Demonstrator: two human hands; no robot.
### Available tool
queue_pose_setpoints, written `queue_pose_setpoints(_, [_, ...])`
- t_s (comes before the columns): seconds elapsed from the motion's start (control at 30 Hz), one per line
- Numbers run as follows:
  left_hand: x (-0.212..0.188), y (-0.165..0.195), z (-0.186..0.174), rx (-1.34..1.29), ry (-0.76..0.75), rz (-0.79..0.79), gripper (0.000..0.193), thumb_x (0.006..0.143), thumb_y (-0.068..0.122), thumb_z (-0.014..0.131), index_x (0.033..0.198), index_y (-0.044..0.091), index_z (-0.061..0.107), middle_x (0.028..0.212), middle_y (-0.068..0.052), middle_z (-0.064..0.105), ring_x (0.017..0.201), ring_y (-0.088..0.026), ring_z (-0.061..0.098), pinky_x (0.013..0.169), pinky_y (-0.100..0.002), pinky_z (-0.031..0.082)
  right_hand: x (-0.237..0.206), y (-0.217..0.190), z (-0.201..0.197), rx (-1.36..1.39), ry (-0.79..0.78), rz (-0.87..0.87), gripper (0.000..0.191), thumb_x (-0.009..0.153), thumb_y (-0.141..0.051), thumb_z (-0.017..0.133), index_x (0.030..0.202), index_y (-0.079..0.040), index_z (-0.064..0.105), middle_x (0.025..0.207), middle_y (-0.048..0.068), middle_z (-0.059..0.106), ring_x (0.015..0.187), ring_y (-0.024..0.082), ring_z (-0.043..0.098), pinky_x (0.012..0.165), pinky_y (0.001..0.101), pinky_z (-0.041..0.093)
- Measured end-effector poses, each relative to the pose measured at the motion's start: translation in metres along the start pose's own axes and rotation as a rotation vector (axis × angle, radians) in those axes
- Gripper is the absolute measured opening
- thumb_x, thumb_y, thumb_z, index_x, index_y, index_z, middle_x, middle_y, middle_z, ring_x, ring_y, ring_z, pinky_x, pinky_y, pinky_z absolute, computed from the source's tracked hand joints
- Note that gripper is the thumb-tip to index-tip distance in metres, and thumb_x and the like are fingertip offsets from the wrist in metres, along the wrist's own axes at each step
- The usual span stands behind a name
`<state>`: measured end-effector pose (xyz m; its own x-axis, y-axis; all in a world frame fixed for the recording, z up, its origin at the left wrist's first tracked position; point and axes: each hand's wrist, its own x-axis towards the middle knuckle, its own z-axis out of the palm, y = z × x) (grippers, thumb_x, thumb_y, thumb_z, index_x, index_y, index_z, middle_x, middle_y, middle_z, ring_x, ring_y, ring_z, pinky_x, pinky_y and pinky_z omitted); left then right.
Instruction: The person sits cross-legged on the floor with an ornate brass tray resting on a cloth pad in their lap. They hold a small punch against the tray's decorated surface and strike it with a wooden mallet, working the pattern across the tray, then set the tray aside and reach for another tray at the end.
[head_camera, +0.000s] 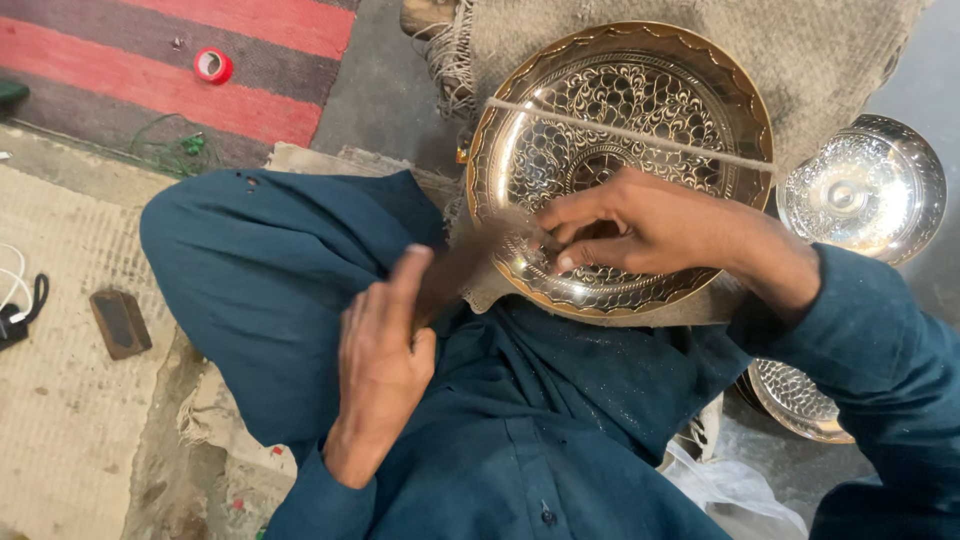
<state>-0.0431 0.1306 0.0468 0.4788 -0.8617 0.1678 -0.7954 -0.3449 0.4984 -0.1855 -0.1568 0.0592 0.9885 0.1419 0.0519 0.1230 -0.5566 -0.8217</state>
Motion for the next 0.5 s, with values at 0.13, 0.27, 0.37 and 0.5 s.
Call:
queue_pose_setpoints(0.13, [0.005,0.000,0.000,-0.048,0.093,0.022,0.079,0.077,-0.007,0.063,0.152,0.011,0.044,0.102,-0.016,0.059,0.095,-0.037,0.058,0.092,-0.049,0.047,-0.001,-0.001,0.000,0.019,-0.069,0.184,0.031,0.090,-0.024,0.072,0.120,-0.015,0.071,0.095,0.004,0.084,0.070,0.018,0.078,0.058,0.0370,0.056])
queue_pose_setpoints(0.27, [0.008,0.000,-0.001,-0.104,0.113,0.033,0.078,0.078,-0.006,0.062,0.152,0.011,0.044,0.113,-0.017,0.061,0.101,-0.038,0.059,0.094,-0.048,0.048,0.000,-0.005,-0.002,0.046,-0.044,0.114,0.031,0.088,-0.022,0.072,0.118,-0.012,0.070,0.095,0.005,0.082,0.079,0.016,0.080,0.063,0.0337,0.061])
queue_pose_setpoints(0.37, [0.009,0.000,-0.003,-0.036,0.020,0.000,0.078,0.076,-0.004,0.065,0.150,0.011,0.047,0.106,-0.017,0.061,0.099,-0.039,0.060,0.093,-0.050,0.047,0.002,-0.011,-0.004,0.052,-0.045,0.114,0.030,0.089,-0.022,0.072,0.116,-0.011,0.071,0.094,0.005,0.082,0.078,0.015,0.080,0.063,0.0331,0.061])
queue_pose_setpoints(0.5, [0.011,-0.001,-0.003,-0.160,0.167,0.102,0.077,0.076,-0.007,0.061,0.150,0.009,0.042,0.128,-0.021,0.062,0.111,-0.040,0.061,0.098,-0.049,0.048,0.003,-0.016,-0.006,-0.010,-0.106,0.293,0.034,0.086,-0.025,0.074,0.118,-0.014,0.071,0.091,0.003,0.084,0.064,0.018,0.076,0.055,0.0395,0.053])
